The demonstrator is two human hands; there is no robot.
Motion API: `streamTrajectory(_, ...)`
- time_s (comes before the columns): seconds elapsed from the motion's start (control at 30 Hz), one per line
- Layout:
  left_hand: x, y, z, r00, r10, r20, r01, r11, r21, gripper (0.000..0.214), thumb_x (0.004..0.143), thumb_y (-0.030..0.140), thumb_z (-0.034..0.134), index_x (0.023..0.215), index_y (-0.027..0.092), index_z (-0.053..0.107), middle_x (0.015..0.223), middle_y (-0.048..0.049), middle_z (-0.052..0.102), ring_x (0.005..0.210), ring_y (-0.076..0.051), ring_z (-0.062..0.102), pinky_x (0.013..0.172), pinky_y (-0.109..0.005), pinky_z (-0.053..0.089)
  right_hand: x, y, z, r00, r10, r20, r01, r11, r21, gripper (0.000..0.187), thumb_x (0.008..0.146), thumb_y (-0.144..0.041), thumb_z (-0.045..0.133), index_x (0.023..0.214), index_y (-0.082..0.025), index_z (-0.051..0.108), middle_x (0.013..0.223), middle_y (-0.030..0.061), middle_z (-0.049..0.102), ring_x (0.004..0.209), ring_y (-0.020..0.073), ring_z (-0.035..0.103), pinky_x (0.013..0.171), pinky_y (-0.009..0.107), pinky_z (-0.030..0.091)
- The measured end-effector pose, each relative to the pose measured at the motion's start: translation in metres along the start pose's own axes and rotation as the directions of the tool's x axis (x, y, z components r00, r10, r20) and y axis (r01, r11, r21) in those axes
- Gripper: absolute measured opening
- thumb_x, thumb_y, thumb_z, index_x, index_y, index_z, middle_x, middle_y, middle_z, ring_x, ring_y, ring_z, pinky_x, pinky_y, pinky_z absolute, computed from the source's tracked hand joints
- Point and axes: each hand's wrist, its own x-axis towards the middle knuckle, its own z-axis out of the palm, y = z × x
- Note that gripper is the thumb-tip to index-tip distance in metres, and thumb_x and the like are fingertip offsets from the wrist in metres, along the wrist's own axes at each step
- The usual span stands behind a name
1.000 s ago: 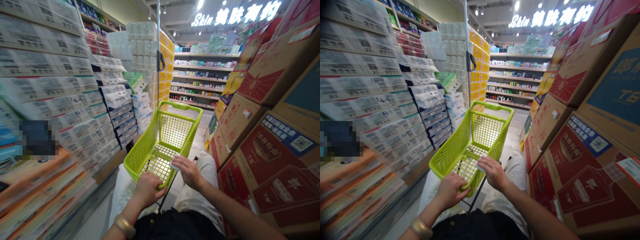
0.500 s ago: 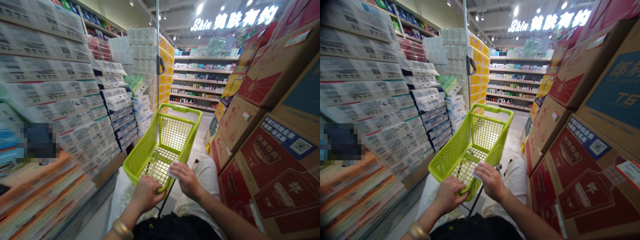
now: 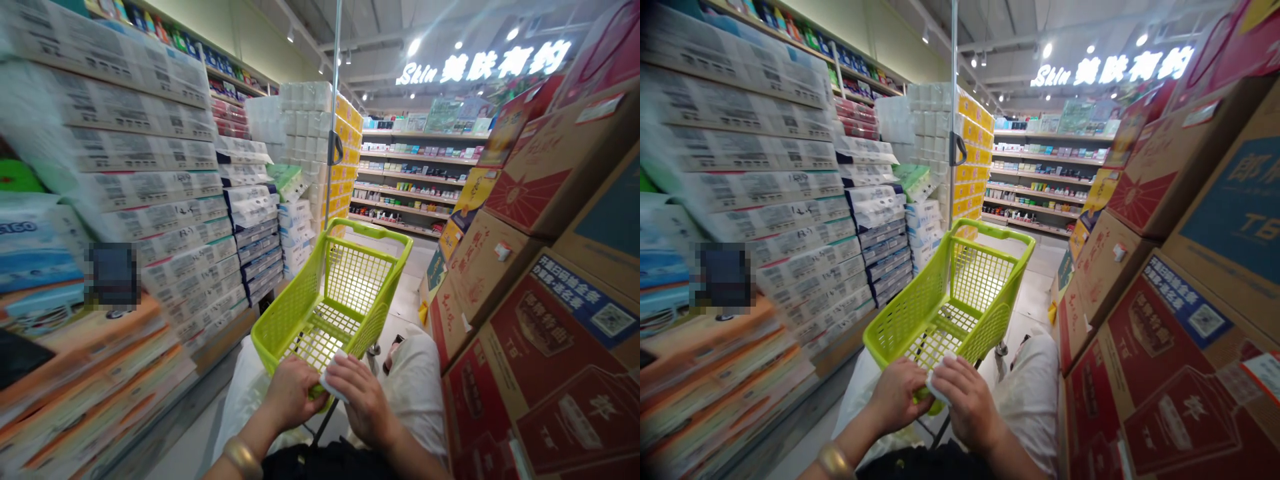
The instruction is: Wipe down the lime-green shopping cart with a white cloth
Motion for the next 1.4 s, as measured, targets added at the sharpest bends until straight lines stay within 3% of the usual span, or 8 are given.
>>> streamTrajectory(0.1,-0.001,-0.001,0.000,1.000,-0.010,0.004,0.010,1.000,0.015,0.018,0.079,0.034,0.064,0.066,0.022,0.063,0.068,0.0010,0.070,0.068,-0.016,0.060,0.070,-0.033,0.034,0.000,0.006,0.002,1.000,-0.002,0.010,0.002,1.000,0.001,0.043,0.092,-0.009,0.045,0.130,-0.023,0.059,0.122,0.0072,0.071,0.128,0.0213,0.058,0.107,0.043,0.049)
streamTrajectory(0.27,-0.003,0.000,-0.002,0.999,-0.038,0.001,0.038,0.997,0.060,0.028,0.079,0.037,0.065,0.058,0.020,0.057,0.063,0.0009,0.067,0.067,-0.016,0.058,0.070,-0.032,0.033,0.010,0.041,-0.008,0.983,0.150,-0.103,-0.157,0.985,-0.069,0.048,0.088,0.000,0.041,0.125,-0.023,0.063,0.120,0.0082,0.071,0.126,0.0231,0.059,0.107,0.050,0.049)
streamTrajectory(0.53,-0.011,0.003,-0.005,0.998,-0.047,-0.043,0.049,0.997,0.056,0.024,0.076,0.035,0.067,0.059,0.020,0.058,0.064,0.0019,0.068,0.066,-0.015,0.055,0.070,-0.032,0.032,0.002,0.008,0.012,0.995,0.091,-0.038,-0.089,0.995,0.044,0.043,0.087,-0.004,0.046,0.120,-0.025,0.064,0.117,0.0064,0.072,0.124,0.0230,0.060,0.107,0.048,0.048)
streamTrajectory(0.73,-0.018,0.001,-0.007,0.998,-0.024,-0.050,0.027,0.998,0.061,0.028,0.077,0.038,0.064,0.056,0.021,0.055,0.061,0.0016,0.064,0.066,-0.015,0.054,0.070,-0.033,0.033,0.008,0.025,0.014,0.949,0.249,-0.195,-0.258,0.966,-0.021,0.045,0.085,-0.002,0.042,0.117,-0.022,0.066,0.116,0.0086,0.072,0.125,0.0253,0.059,0.109,0.054,0.044)
streamTrajectory(0.93,-0.022,0.004,-0.005,0.998,-0.033,-0.050,0.035,0.999,0.034,0.023,0.073,0.031,0.067,0.057,0.021,0.055,0.062,0.0026,0.065,0.068,-0.015,0.054,0.070,-0.033,0.032,-0.001,0.004,0.021,0.984,0.158,-0.081,-0.158,0.987,0.005,0.052,0.082,0.001,0.041,0.122,-0.024,0.063,0.120,0.0058,0.071,0.129,0.0231,0.056,0.111,0.050,0.043)
streamTrajectory(1.17,-0.021,0.003,-0.004,0.999,-0.017,-0.048,0.018,0.999,0.033,0.028,0.078,0.036,0.064,0.056,0.021,0.053,0.061,0.0012,0.064,0.068,-0.016,0.055,0.070,-0.033,0.033,0.005,0.019,0.016,0.947,0.254,-0.197,-0.261,0.965,-0.011,0.050,0.084,0.001,0.039,0.119,-0.024,0.066,0.118,0.0075,0.071,0.128,0.0242,0.057,0.111,0.053,0.042)
streamTrajectory(1.3,-0.021,0.003,-0.002,0.998,-0.026,-0.059,0.028,0.999,0.033,0.026,0.077,0.036,0.064,0.058,0.021,0.055,0.062,0.0003,0.065,0.067,-0.016,0.055,0.069,-0.033,0.033,0.002,-0.011,0.022,0.985,0.139,-0.099,-0.138,0.990,0.017,0.042,0.089,-0.004,0.042,0.118,-0.025,0.066,0.114,0.0061,0.073,0.125,0.0233,0.060,0.111,0.049,0.044)
streamTrajectory(1.4,-0.021,0.003,-0.003,0.998,-0.024,-0.054,0.025,0.999,0.034,0.025,0.076,0.036,0.064,0.058,0.021,0.055,0.062,0.0001,0.065,0.068,-0.016,0.055,0.070,-0.033,0.034,0.001,-0.010,0.021,0.994,0.084,-0.068,-0.083,0.996,0.015,0.041,0.091,-0.006,0.042,0.119,-0.026,0.065,0.113,0.0047,0.074,0.124,0.0213,0.061,0.113,0.046,0.043)
